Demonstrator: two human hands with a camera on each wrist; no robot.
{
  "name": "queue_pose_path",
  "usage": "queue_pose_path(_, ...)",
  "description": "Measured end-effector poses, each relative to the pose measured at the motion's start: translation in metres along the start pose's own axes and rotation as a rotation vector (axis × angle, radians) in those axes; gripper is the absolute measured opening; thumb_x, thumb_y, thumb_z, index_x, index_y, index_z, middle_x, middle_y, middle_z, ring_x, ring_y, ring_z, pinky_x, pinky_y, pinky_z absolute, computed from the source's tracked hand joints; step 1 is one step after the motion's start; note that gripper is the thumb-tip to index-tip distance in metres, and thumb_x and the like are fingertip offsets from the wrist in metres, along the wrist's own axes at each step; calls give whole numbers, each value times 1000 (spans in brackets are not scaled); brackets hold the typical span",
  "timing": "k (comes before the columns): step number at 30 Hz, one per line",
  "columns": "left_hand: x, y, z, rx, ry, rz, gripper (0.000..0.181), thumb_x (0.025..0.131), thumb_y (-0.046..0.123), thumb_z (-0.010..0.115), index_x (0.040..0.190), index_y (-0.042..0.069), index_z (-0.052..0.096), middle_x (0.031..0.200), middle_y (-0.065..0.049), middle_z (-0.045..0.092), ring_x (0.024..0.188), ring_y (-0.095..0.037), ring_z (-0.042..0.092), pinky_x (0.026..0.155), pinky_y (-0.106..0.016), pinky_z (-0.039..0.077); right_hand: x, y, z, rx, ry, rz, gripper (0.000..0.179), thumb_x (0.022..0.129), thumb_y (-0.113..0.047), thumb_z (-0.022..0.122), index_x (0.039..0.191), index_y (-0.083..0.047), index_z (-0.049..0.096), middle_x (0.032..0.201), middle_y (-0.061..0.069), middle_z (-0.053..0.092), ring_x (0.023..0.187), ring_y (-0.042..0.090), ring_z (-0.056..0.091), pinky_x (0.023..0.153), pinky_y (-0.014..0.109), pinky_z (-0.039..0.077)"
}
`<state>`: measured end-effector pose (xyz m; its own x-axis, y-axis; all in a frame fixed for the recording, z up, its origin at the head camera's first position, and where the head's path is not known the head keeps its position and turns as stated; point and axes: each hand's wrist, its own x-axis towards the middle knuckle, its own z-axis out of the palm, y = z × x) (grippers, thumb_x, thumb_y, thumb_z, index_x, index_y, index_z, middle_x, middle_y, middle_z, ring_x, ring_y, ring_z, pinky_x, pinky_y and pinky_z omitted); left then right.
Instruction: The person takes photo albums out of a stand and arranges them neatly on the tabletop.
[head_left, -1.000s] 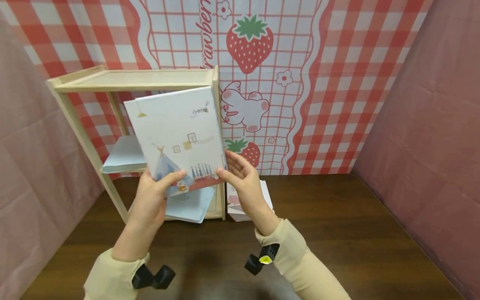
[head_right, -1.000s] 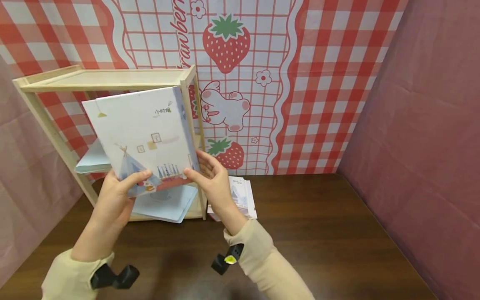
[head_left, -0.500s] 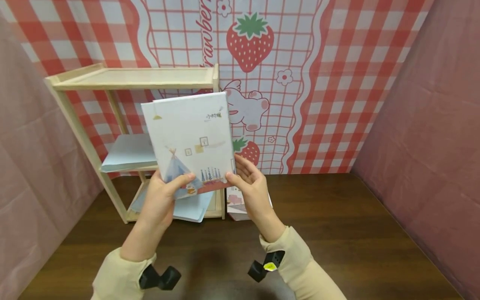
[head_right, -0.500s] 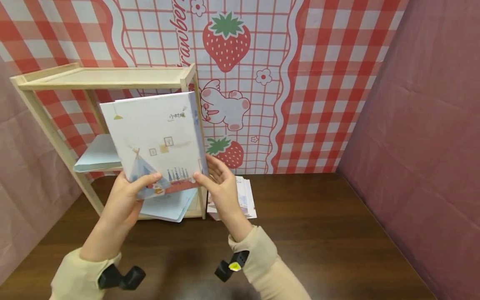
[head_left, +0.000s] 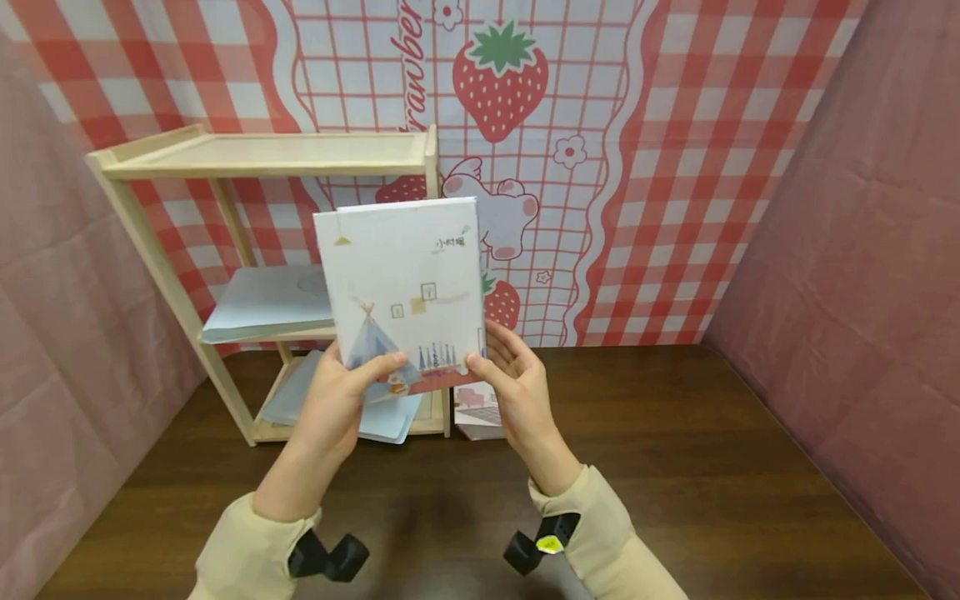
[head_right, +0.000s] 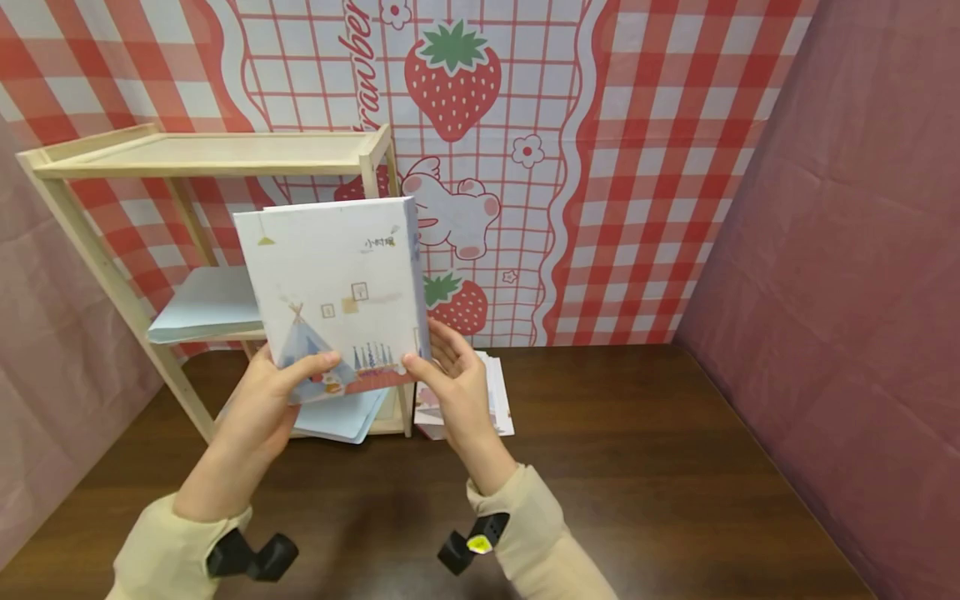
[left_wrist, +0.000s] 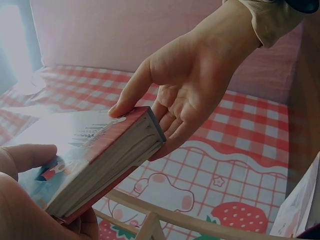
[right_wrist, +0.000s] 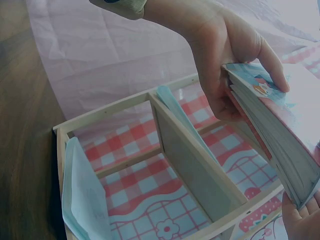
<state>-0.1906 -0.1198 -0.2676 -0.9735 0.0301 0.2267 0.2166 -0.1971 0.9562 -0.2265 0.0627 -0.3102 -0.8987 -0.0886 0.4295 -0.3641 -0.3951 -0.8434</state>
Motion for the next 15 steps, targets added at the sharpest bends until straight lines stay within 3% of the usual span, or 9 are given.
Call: queue_pose_path(15,3,-9,8,3,-16,-28,31,76,11,62,105,9,50,89,2,58,73,-11,47,68,-27,40,-4,0,-13,-47,53,25,47,77,-2,59,120,-5,42,117,13,46,103,23,46,80,27,43)
